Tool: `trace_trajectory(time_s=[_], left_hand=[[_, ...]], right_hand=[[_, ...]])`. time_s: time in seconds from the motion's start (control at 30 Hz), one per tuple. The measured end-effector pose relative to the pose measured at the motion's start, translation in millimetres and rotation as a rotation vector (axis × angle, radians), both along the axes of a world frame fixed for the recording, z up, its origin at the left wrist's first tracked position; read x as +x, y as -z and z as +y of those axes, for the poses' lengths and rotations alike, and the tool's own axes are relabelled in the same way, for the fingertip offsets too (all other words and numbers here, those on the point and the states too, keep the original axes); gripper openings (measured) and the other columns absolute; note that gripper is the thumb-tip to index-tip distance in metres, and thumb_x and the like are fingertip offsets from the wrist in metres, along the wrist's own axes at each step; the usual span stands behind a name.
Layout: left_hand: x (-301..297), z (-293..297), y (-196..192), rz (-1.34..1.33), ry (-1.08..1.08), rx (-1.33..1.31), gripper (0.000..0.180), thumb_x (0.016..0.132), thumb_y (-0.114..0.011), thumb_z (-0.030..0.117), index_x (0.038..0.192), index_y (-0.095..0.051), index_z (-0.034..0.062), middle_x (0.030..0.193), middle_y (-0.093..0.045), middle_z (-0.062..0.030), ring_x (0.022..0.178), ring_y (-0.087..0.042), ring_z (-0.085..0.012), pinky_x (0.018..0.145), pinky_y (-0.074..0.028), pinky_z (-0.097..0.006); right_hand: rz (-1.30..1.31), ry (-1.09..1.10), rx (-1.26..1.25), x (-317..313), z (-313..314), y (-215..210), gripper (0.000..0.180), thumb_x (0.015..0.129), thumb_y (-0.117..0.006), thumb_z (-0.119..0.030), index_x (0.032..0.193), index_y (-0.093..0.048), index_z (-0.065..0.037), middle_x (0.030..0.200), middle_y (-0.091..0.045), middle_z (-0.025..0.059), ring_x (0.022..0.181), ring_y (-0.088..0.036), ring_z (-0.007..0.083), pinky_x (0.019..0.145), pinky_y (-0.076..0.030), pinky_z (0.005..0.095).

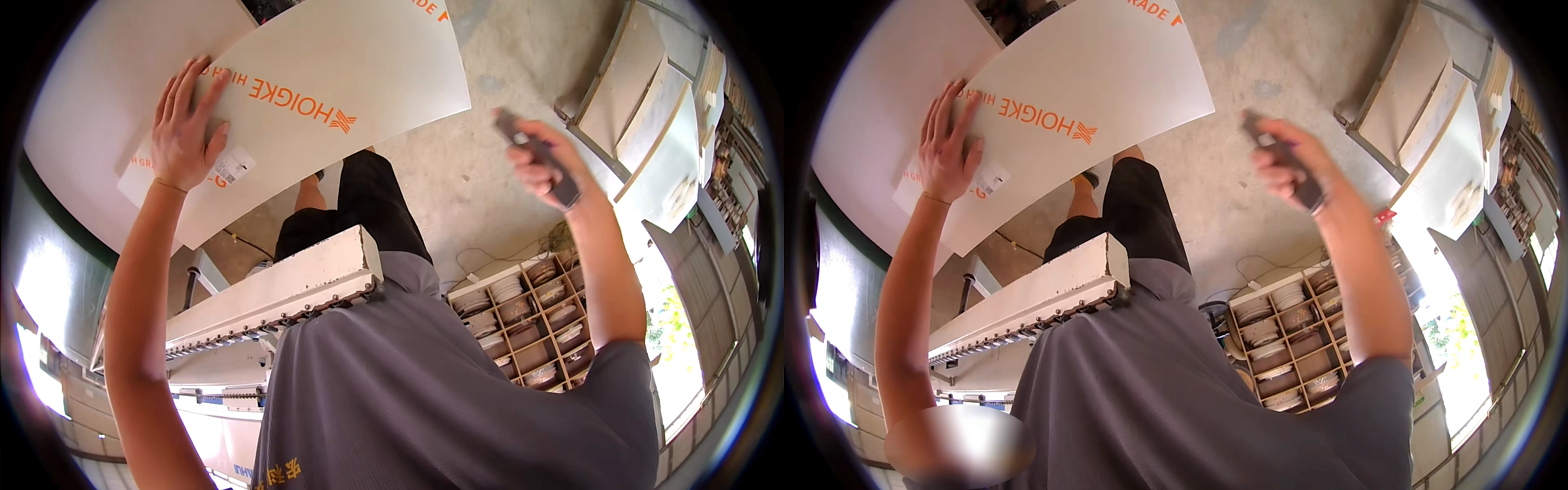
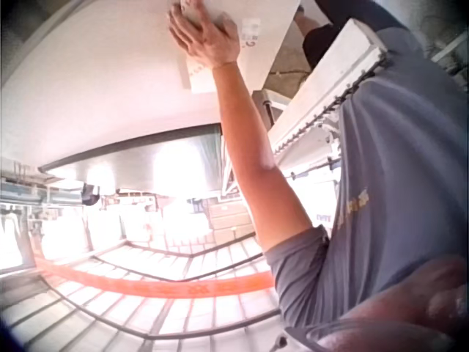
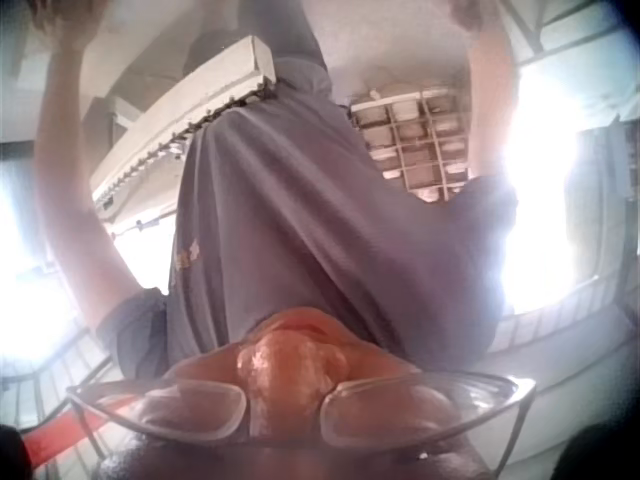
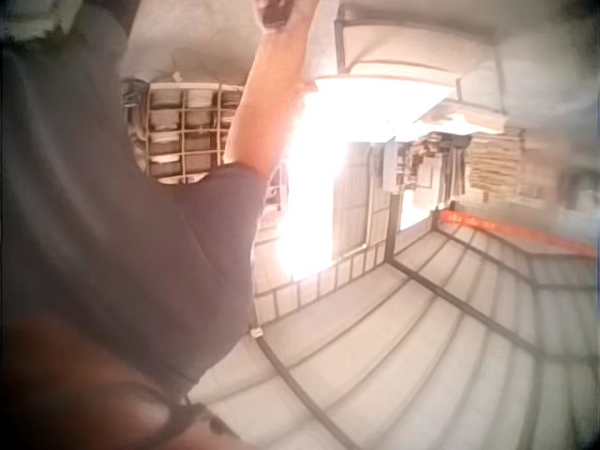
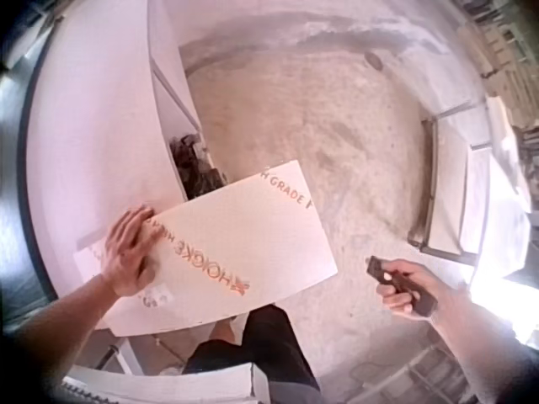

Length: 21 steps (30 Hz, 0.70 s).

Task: The person handles white PET-G plastic sheets in a factory setting. They use a handheld tool to score or cut the edges of the sheets, then place them onto a conveyor belt. The person also interacts with a computer control panel, using a mouse to operate the machinery.

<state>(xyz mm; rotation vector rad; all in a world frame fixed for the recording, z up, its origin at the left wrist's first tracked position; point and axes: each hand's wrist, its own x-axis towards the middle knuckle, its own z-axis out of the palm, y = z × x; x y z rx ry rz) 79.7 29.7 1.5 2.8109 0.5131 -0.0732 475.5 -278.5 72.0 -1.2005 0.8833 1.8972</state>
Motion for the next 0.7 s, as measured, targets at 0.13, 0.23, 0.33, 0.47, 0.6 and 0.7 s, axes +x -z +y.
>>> trace_trajectory(time_s=[0.13,0.23,0.33,0.47,0.6,0.7], left_hand=[[1,-3,-1,-0.014,0.001,-0.021,0.058,0.085,-0.057,0.025,0.142,-0.05,0.0156,0.15,-0.04,-0.0127,0.139,-0.038,-0.034,0.116,-0.029,-0.047],[0,-3,-1,-0.009,0.002,-0.022,0.058,0.085,-0.057,0.025,0.142,-0.049,0.0157,0.15,-0.04,-0.0128,0.139,-0.038,-0.0343,0.116,-0.03,-0.047],[1,-2,-1,-0.025,0.0,-0.025,0.058,0.084,-0.058,0.026,0.141,-0.05,0.0167,0.149,-0.042,-0.0126,0.138,-0.039,-0.0337,0.115,-0.03,-0.047],[1,-3,0,-0.04,-0.003,-0.034,0.058,0.083,-0.059,0.026,0.14,-0.051,0.0165,0.149,-0.042,-0.0128,0.137,-0.039,-0.0332,0.115,-0.03,-0.046],[0,-4,0,-0.024,-0.004,-0.036,0.059,0.083,-0.059,0.026,0.141,-0.051,0.0169,0.149,-0.042,-0.0131,0.138,-0.039,-0.0333,0.115,-0.03,-0.046],[-1,-2,0,-0.011,-0.01,-0.048,0.063,0.081,-0.061,0.023,0.142,-0.049,0.0169,0.15,-0.04,-0.013,0.139,-0.037,-0.0339,0.116,-0.028,-0.048]], right_hand=[[0.005,-0.337,0.109,-70,33,-8,0.034,0.097,-0.051,-0.031,0.127,-0.053,-0.014,0.068,-0.057,0.0028,0.042,-0.046,0.0082,0.036,-0.036,0.0243],[0.008,-0.372,0.172,-82,43,5,0.024,0.097,-0.051,-0.029,0.113,-0.054,-0.011,0.067,-0.057,0.0037,0.043,-0.047,0.0096,0.036,-0.037,0.025],[-0.002,-0.348,0.126,-79,42,10,0.019,0.096,-0.053,-0.029,0.102,-0.054,-0.011,0.067,-0.057,0.0036,0.043,-0.047,0.0093,0.035,-0.036,0.0248],[0.015,-0.224,0.043,-49,25,16,0.021,0.095,-0.056,-0.031,0.101,-0.054,-0.011,0.066,-0.058,0.0032,0.044,-0.047,0.0081,0.034,-0.035,0.0233],[-0.284,0.112,-0.163,41,-25,30,0.02,0.091,-0.062,-0.025,0.103,-0.055,-0.012,0.07,-0.058,0.0043,0.047,-0.049,0.0086,0.036,-0.039,0.0229],[-0.799,-0.02,0.003,41,-21,25,0.028,0.086,-0.053,-0.01,0.113,-0.049,-0.004,0.078,-0.057,0.008,0.06,-0.054,0.0135,0.051,-0.046,0.0275]])
